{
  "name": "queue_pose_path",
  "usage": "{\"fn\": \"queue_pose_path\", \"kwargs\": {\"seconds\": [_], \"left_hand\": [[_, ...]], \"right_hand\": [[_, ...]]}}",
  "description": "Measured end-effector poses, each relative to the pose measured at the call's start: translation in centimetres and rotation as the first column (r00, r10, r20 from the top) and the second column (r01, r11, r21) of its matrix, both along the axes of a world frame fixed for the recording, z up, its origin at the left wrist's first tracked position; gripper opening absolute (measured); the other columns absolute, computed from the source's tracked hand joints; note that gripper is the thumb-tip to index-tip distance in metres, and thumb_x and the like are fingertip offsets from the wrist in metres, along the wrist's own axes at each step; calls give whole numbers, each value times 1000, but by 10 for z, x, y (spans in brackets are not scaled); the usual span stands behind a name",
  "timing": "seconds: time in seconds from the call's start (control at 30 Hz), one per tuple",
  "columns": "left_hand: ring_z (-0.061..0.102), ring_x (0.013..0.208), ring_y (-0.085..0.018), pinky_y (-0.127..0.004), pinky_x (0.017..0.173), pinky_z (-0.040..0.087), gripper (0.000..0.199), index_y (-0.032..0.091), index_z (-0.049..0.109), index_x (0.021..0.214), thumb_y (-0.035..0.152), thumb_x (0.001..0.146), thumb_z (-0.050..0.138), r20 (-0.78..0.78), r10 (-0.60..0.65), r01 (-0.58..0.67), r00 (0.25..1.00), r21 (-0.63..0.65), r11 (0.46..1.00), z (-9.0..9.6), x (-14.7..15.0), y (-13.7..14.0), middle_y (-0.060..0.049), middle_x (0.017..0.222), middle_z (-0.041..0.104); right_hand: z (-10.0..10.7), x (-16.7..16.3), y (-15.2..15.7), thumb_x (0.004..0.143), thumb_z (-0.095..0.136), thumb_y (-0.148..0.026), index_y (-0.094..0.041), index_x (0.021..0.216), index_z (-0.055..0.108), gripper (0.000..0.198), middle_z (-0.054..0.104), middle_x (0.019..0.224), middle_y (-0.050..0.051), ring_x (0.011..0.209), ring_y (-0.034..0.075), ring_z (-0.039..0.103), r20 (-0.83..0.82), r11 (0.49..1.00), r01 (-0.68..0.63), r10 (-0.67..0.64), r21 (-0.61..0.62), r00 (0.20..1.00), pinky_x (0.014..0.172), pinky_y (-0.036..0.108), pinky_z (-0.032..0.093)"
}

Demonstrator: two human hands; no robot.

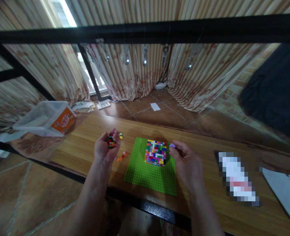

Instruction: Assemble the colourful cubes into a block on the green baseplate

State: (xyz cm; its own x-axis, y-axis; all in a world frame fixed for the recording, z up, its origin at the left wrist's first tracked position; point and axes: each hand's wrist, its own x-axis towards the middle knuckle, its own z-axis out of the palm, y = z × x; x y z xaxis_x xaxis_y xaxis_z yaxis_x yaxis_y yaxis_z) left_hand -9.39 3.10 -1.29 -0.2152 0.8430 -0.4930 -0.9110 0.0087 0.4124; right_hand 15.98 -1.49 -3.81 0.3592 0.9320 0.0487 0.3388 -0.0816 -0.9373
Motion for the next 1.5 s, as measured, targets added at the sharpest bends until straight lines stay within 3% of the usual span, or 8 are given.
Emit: {"fn": "queue_pose_path", "kwargs": {"seconds": [0.17, 0.37, 0.57, 0.77, 0.97, 1.17, 1.5], "left_hand": [[53, 54, -6, -12, 47, 42, 40, 9, 65, 76, 22, 99, 34, 12, -7, 7, 1000, -15, 1000, -1, 0, -2, -6, 68, 59], [54, 54, -7, -12, 47, 43, 39, 8, 65, 73, 20, 97, 37, 21, -49, 49, 999, 10, 999, -6, 5, -2, -7, 67, 60], [55, 55, -7, -13, 48, 43, 38, 8, 65, 74, 20, 98, 37, 48, -58, 57, 997, 20, 998, -5, 6, -2, -7, 67, 61], [55, 55, -7, -12, 48, 43, 38, 8, 65, 76, 19, 98, 36, 44, -61, 60, 997, 15, 998, -4, 7, -3, -7, 67, 61], [55, 55, -7, -12, 49, 44, 38, 8, 65, 76, 20, 98, 36, 34, -62, 61, 997, 11, 998, -2, 8, -3, -7, 67, 61], [55, 54, -6, -12, 48, 43, 40, 7, 65, 76, 22, 99, 35, 34, -79, 79, 996, 3, 997, -2, 13, -3, -7, 66, 61], [57, 55, -8, -14, 49, 47, 38, 8, 66, 77, 23, 99, 39, 57, -163, 162, 985, 23, 987, -3, 28, -7, -7, 68, 63]], "right_hand": [[-2, -3, 0, 83, 61, -48, -23, 101, 72, 32, 76, 98, 8, 90, 26, 71, 251, 999, -33, 26, 22, 968, 87, 43, 54], [-23, -5, 6, 91, 53, -51, -24, 102, 75, 37, 65, 119, 11, 112, 28, 61, 477, 948, -275, 170, 161, 863, 100, 48, 47], [-46, -3, 8, 94, 50, -50, -25, 110, 76, 39, 54, 138, 13, 122, 32, 54, 589, 939, -295, 138, 179, 797, 104, 55, 44], [-43, -4, 6, 93, 51, -49, -23, 115, 73, 40, 49, 144, 14, 123, 32, 54, 575, 950, -263, 121, 170, 809, 105, 54, 43], [-38, -8, 8, 92, 51, -51, -20, 125, 64, 47, 53, 139, 15, 128, 29, 52, 447, 969, -174, 79, 175, 891, 106, 51, 42], [-46, -18, 21, 90, 47, -52, -14, 122, 65, 53, 64, 125, 19, 116, 31, 59, 366, 992, -73, 31, 101, 930, 99, 53, 45], [-44, -28, 23, 87, 47, -52, -16, 117, 69, 52, 73, 110, 15, 99, 28, 68, 266, 997, -78, 71, 15, 961, 92, 47, 50]]}}
